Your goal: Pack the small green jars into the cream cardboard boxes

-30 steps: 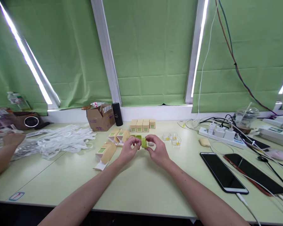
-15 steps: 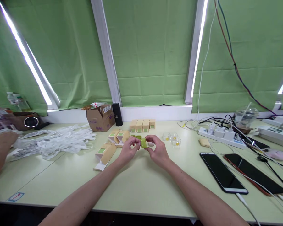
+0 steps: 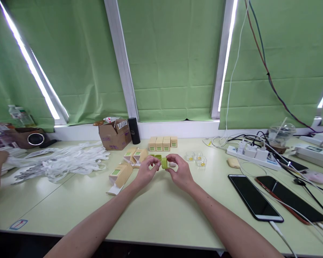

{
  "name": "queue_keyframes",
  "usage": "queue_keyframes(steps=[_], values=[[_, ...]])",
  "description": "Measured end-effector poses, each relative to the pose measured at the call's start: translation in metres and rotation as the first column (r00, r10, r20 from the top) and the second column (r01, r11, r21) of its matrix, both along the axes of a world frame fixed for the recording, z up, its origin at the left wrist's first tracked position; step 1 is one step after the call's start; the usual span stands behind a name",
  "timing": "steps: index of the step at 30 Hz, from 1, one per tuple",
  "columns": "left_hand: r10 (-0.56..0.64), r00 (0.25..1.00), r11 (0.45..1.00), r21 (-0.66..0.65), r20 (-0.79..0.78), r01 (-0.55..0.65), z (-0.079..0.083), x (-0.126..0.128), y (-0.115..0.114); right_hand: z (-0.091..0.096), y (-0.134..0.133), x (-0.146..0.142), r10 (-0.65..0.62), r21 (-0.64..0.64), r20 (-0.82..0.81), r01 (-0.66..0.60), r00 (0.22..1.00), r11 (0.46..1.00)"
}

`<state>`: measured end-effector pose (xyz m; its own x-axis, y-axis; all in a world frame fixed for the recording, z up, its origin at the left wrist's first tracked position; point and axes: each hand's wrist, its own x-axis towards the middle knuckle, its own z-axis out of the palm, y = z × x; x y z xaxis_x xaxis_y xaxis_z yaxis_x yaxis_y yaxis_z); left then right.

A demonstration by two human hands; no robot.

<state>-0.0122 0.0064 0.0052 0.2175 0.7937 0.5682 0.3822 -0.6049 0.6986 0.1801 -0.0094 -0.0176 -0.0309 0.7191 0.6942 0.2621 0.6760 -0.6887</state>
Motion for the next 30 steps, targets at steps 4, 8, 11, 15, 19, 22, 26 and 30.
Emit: queue_keyframes(steps=[4,8,11,15,19,22,26,30], values=[[0.013,1.000,1.000,0.000,-0.013,-0.013,0.000,-0.001,0.002,0.001,0.000,0.000,-0.003,0.004,-0.002,0.003,1.000,1.000],[0.014,1.000,1.000,0.007,-0.009,-0.014,-0.002,-0.003,0.004,0.000,0.001,0.001,0.000,0.003,-0.004,0.000,1.000,1.000],[0.020,1.000,1.000,0.005,0.001,-0.020,-0.003,-0.004,0.006,0.000,0.001,0.002,-0.002,-0.007,-0.018,0.001,1.000,1.000],[0.026,1.000,0.999,-0.019,0.004,-0.026,-0.002,-0.004,0.006,0.001,0.001,0.002,0.007,-0.030,-0.038,-0.008,0.999,1.000],[0.031,0.999,0.999,-0.028,0.004,-0.031,-0.001,-0.004,0.006,0.001,0.002,0.002,0.005,-0.035,-0.039,-0.007,0.999,0.999],[0.059,0.998,0.998,-0.016,0.036,-0.059,-0.004,-0.005,0.010,0.000,0.003,0.004,-0.018,-0.021,-0.023,0.017,1.000,1.000],[0.135,0.988,0.991,-0.021,0.070,-0.134,-0.007,-0.009,0.016,-0.001,0.004,0.005,-0.076,0.007,0.005,0.076,0.997,0.997],[0.145,0.986,0.987,0.061,0.082,-0.151,-0.007,-0.011,0.014,-0.001,0.005,0.006,-0.111,0.047,0.043,0.109,0.993,0.993]])
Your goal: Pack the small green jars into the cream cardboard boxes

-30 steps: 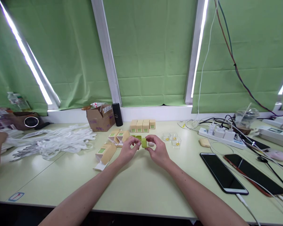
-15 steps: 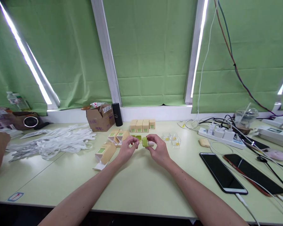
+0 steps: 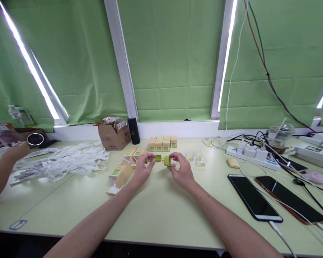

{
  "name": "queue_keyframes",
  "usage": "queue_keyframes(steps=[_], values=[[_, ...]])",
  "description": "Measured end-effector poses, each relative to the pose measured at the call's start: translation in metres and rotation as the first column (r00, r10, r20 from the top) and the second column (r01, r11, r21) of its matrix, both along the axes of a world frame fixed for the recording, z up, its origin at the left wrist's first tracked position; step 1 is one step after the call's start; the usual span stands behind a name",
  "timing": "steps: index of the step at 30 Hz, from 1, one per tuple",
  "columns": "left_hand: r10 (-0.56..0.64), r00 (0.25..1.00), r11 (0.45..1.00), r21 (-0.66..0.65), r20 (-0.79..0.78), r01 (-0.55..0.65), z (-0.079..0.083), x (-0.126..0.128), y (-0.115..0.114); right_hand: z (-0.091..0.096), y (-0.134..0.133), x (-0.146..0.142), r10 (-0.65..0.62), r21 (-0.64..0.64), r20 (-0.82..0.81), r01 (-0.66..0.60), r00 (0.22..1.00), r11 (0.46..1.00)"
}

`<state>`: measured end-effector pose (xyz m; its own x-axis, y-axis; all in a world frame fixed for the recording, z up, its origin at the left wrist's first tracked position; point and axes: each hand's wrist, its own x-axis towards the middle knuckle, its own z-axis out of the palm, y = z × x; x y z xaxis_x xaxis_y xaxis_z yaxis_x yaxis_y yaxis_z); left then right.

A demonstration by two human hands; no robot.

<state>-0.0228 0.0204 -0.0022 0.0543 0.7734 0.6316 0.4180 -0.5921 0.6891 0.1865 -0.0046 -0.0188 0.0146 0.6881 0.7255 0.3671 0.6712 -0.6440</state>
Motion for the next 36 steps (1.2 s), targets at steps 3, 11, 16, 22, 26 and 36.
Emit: queue_keyframes(steps=[3,11,16,22,26,36], values=[[-0.048,0.996,0.996,0.072,-0.072,0.054,0.001,0.003,-0.007,0.000,-0.001,0.001,0.004,0.056,0.054,-0.007,0.999,0.998],[-0.152,0.957,0.967,0.162,-0.247,0.195,0.002,0.011,-0.014,-0.001,-0.006,0.001,0.023,0.197,0.310,-0.087,0.951,0.977],[-0.155,0.954,0.959,0.192,-0.256,0.208,0.003,0.009,-0.012,0.001,-0.005,0.003,-0.017,0.290,0.372,-0.099,0.928,0.952],[-0.138,0.955,0.939,0.271,-0.262,0.210,0.001,0.008,-0.010,0.002,-0.004,0.003,-0.067,0.361,0.415,-0.097,0.907,0.928],[-0.132,0.957,0.925,0.316,-0.260,0.213,0.000,0.008,-0.010,0.003,-0.004,0.002,-0.085,0.391,0.433,-0.103,0.897,0.914],[-0.116,0.955,0.904,0.369,-0.274,0.215,0.003,0.009,-0.013,0.001,-0.003,0.002,-0.103,0.392,0.442,-0.088,0.891,0.916]])
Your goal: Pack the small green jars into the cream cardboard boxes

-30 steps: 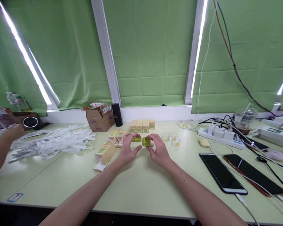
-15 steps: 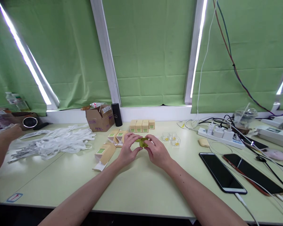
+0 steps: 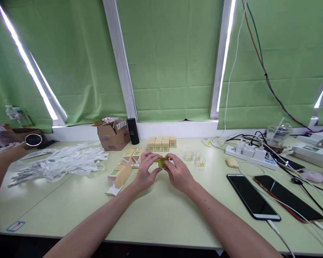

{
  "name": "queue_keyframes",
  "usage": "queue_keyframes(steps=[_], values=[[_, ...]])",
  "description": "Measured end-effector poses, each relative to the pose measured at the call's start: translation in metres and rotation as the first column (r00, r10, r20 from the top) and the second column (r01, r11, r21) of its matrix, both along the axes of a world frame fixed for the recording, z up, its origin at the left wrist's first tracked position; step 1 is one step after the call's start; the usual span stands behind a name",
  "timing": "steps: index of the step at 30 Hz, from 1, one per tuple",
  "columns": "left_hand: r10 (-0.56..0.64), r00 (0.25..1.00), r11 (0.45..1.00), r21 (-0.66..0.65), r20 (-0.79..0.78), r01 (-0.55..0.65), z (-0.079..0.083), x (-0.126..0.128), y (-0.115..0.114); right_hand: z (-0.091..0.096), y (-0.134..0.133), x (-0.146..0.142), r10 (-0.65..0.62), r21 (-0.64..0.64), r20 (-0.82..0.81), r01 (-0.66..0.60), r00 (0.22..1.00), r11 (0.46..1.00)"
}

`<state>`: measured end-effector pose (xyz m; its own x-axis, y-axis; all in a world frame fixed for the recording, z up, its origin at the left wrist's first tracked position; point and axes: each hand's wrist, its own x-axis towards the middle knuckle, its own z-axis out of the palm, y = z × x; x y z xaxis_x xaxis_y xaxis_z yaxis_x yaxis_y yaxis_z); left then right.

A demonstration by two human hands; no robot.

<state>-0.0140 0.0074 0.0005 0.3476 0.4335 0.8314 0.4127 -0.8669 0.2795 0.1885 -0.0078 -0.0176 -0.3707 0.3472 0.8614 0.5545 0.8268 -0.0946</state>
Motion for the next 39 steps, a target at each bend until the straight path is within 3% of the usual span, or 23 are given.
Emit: queue_keyframes(steps=[9,30,39], values=[[0.022,1.000,0.999,0.033,-0.006,-0.021,-0.0040,-0.0009,0.0018,0.0064,-0.0029,-0.0026,0.011,0.030,0.014,-0.012,1.000,0.999],[0.023,1.000,0.997,0.072,0.001,-0.023,-0.0022,-0.0012,0.0016,0.0024,0.0003,-0.0024,0.012,0.087,-0.021,-0.010,1.000,0.996],[0.029,1.000,0.999,0.025,0.005,-0.030,-0.0024,0.0000,0.0019,-0.0020,-0.0005,-0.0021,0.033,-0.007,-0.117,-0.034,0.993,0.999]])
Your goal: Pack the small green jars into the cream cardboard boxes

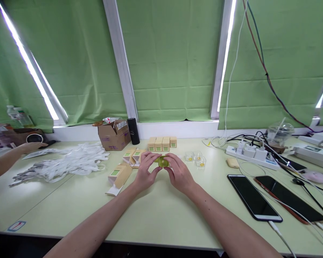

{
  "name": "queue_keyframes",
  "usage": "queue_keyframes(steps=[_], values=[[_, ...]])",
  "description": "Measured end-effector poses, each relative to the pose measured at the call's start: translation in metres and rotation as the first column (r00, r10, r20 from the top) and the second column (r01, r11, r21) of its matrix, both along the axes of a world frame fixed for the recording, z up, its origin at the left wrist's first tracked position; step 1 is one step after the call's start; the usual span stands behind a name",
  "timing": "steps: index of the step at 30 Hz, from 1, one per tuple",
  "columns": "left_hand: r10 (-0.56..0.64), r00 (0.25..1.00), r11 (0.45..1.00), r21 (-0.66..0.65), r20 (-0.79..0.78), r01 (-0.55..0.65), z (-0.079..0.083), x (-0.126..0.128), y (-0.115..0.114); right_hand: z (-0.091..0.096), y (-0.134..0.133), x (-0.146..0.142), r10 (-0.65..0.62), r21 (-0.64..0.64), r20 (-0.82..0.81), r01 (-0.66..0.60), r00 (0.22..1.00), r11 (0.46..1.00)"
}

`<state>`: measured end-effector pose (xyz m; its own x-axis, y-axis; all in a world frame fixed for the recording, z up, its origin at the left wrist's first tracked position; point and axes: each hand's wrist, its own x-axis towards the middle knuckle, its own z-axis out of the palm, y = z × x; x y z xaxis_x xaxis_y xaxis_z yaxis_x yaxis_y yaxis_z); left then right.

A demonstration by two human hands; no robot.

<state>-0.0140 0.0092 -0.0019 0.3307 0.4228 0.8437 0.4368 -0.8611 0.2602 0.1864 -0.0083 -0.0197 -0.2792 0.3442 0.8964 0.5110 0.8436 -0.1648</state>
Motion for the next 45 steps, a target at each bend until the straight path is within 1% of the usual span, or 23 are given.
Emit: queue_keyframes(steps=[6,10,13,16,22,24,26,29,31,33,36,39,42,45], values=[[-0.011,0.995,0.991,-0.129,0.100,0.023,-0.002,0.001,0.001,0.004,-0.005,-0.001,0.031,-0.032,-0.049,-0.032,0.998,0.999],[0.017,0.983,0.978,-0.208,0.184,0.023,-0.003,0.002,0.003,0.004,-0.006,-0.001,0.037,-0.042,-0.041,-0.039,0.998,0.998],[0.038,0.974,0.971,-0.237,0.225,0.017,-0.001,0.001,0.005,0.001,-0.005,-0.001,0.046,-0.059,-0.030,-0.048,0.998,0.997],[0.035,0.967,0.966,-0.258,0.252,0.032,0.002,0.001,0.006,-0.002,-0.004,-0.002,0.058,-0.083,-0.025,-0.060,0.998,0.995],[0.041,0.969,0.933,-0.357,0.244,0.051,0.004,0.002,0.004,-0.001,-0.005,-0.005,0.061,-0.099,-0.050,-0.065,0.997,0.993],[0.050,0.973,0.925,-0.377,0.226,0.040,0.003,0.002,0.004,0.001,-0.007,-0.006,0.066,-0.129,-0.082,-0.076,0.994,0.989],[0.057,0.978,0.921,-0.388,0.198,0.025,0.002,0.001,0.004,0.003,-0.009,-0.008,0.066,-0.189,-0.129,-0.090,0.989,0.978],[0.067,0.984,0.924,-0.382,0.162,0.000,0.001,0.000,0.005,0.004,-0.010,-0.009,0.042,-0.301,-0.207,-0.105,0.978,0.948],[0.083,0.981,0.939,-0.345,0.175,-0.018,0.000,-0.002,0.006,0.004,-0.009,-0.009,0.029,-0.360,-0.260,-0.125,0.965,0.924],[0.074,0.980,0.952,-0.307,0.183,-0.015,0.000,-0.003,0.006,0.003,-0.008,-0.008,0.042,-0.400,-0.309,-0.170,0.950,0.901],[-0.015,0.994,0.960,-0.278,0.106,0.044,0.002,-0.005,0.001,0.002,-0.004,-0.006,0.095,-0.430,-0.352,-0.251,0.931,0.867],[-0.079,0.997,0.965,-0.249,0.003,0.077,0.004,-0.005,-0.004,0.000,-0.001,-0.003,0.123,-0.440,-0.376,-0.294,0.918,0.848],[-0.094,0.992,0.972,-0.224,-0.078,0.075,0.005,-0.003,-0.006,-0.003,0.002,-0.003,0.129,-0.434,-0.387,-0.304,0.913,0.848],[-0.100,0.990,0.973,-0.219,-0.094,0.078,0.005,-0.001,-0.005,-0.004,0.003,-0.003,0.126,-0.438,-0.395,-0.307,0.910,0.845]])
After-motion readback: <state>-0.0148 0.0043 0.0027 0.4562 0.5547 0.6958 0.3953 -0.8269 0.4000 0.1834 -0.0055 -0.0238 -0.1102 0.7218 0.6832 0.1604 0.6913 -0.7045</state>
